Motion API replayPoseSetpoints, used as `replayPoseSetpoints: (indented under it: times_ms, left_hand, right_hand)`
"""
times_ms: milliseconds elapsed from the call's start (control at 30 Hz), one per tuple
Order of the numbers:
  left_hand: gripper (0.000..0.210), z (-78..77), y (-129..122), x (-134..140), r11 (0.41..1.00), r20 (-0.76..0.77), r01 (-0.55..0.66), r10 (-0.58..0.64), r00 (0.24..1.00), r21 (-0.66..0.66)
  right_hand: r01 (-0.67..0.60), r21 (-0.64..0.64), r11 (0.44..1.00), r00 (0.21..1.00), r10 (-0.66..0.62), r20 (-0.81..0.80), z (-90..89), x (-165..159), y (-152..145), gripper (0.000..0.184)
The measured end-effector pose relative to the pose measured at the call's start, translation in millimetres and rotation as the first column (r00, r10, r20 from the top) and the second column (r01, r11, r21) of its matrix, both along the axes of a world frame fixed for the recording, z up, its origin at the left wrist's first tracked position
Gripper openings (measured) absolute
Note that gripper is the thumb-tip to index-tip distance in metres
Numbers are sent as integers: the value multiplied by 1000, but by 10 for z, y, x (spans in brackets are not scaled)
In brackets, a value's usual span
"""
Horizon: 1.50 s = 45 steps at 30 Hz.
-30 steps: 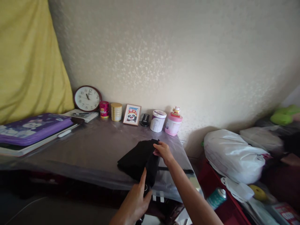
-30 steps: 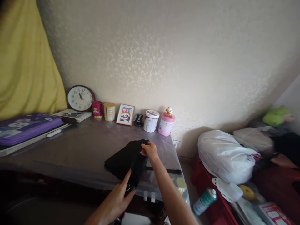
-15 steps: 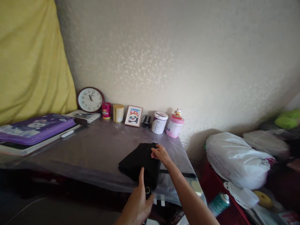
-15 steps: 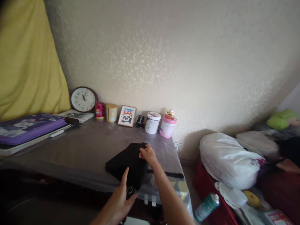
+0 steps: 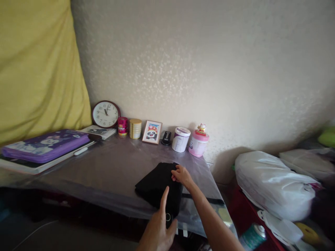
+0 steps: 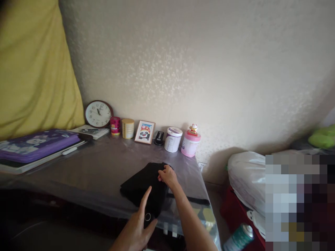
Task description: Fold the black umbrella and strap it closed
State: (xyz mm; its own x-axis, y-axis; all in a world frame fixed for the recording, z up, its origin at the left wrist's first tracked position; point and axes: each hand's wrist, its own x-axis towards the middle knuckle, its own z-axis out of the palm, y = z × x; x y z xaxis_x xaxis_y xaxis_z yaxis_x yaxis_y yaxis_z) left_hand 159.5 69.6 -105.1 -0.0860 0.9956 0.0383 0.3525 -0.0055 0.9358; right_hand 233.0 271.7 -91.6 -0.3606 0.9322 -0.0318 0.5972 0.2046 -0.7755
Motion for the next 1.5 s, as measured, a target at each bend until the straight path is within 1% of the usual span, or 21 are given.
replayPoseSetpoints:
  times_ms: [67, 200, 267, 367, 500, 567, 633, 700, 767, 833, 933, 1033, 1100, 1133, 1200, 1233, 1267, 1333, 1400, 1467, 1500]
  left_hand:
    - [79, 21, 9, -16, 999, -2, 50, -50, 999, 21]
    - [77, 38, 45, -34, 990, 0, 113, -114, 994, -88]
    - [76, 27, 62, -36, 989, 22, 105, -103, 994, -106]
    - [75, 3, 74, -36, 990, 35, 54, -50, 998, -128]
    - [73, -5, 62, -34, 989, 32, 29, -25, 999, -148]
    - [72, 1, 54, -31, 988, 16, 17, -15, 1000, -153]
    - [72, 4, 53, -26, 987, -2, 15, -15, 1000, -161]
    - [71, -2, 61, -20, 984, -22, 14, -18, 1000, -176]
    - [71, -16, 75, -17, 983, -36, 8, -15, 999, -185]
    - [72, -36, 90, -19, 984, -22, 16, -20, 1000, -180]
    - [75, -63, 105, -32, 986, 19, 40, -37, 999, -163]
    - [75, -77, 112, -44, 985, 28, 49, -45, 999, -165]
    - [74, -80, 114, -45, 986, 21, 44, -41, 999, -163]
    - [74, -80, 114, -43, 986, 12, 37, -35, 999, -161]
    - [74, -78, 113, -40, 987, -10, 21, -23, 1000, -161]
    - [73, -76, 111, -38, 986, -18, 17, -20, 1000, -165]
    - [73, -74, 109, -38, 985, -21, 17, -21, 1000, -170]
    - [73, -73, 104, -41, 984, -13, 24, -27, 1000, -176]
    - [72, -75, 99, -45, 985, -2, 25, -25, 1000, -173]
    - [71, -82, 98, -47, 987, 3, 19, -19, 1000, -161]
    - [70, -83, 99, -47, 988, 2, 15, -15, 1000, -155]
  right_hand:
    - [-12, 14, 1000, 1000, 12, 1, -23, 8, 26, 42]
    - [-38, 27, 999, 999, 38, -4, -45, 12, 64, 39]
    - [-46, 30, 998, 999, 47, -15, -40, 10, 68, 38]
    - [-54, 34, 998, 998, 55, -41, -7, 9, 38, 36]
    - [-96, 47, 994, 987, 101, -122, 68, 66, -123, 30]
    - [-136, 101, 986, 963, 155, -220, 94, 145, -259, 30]
    - [-139, 236, 962, 942, 201, -267, 97, 249, -400, 30]
    - [-131, 409, 903, 955, 226, -192, 74, 350, -503, 26]
    - [-162, 539, 827, 966, 244, -84, 25, 422, -529, 24]
    - [-199, 606, 770, 966, 259, -13, -42, 447, -463, 24]
    - [-206, 655, 727, 969, 246, 30, -149, 411, -228, 26]
    - [-200, 668, 717, 976, 209, 69, -218, 348, 48, 28]
    - [-181, 655, 734, 983, 144, 111, -235, 328, 189, 30]
    - [-150, 647, 747, 988, 88, 127, -238, 330, 236, 32]
    - [-44, 644, 763, 992, -45, 121, -245, 351, 274, 34]
    - [10, 653, 757, 991, -97, 97, -253, 368, 264, 35]
    - [46, 667, 744, 990, -121, 66, -265, 386, 234, 35]
    - [41, 703, 710, 997, -78, 21, -299, 413, 133, 33]
    - [-44, 718, 695, 999, 23, 39, -337, 422, 13, 31]
    - [-122, 697, 707, 992, 82, 91, -369, 424, -78, 31]
    - [-129, 685, 717, 991, 79, 104, -382, 429, -104, 32]
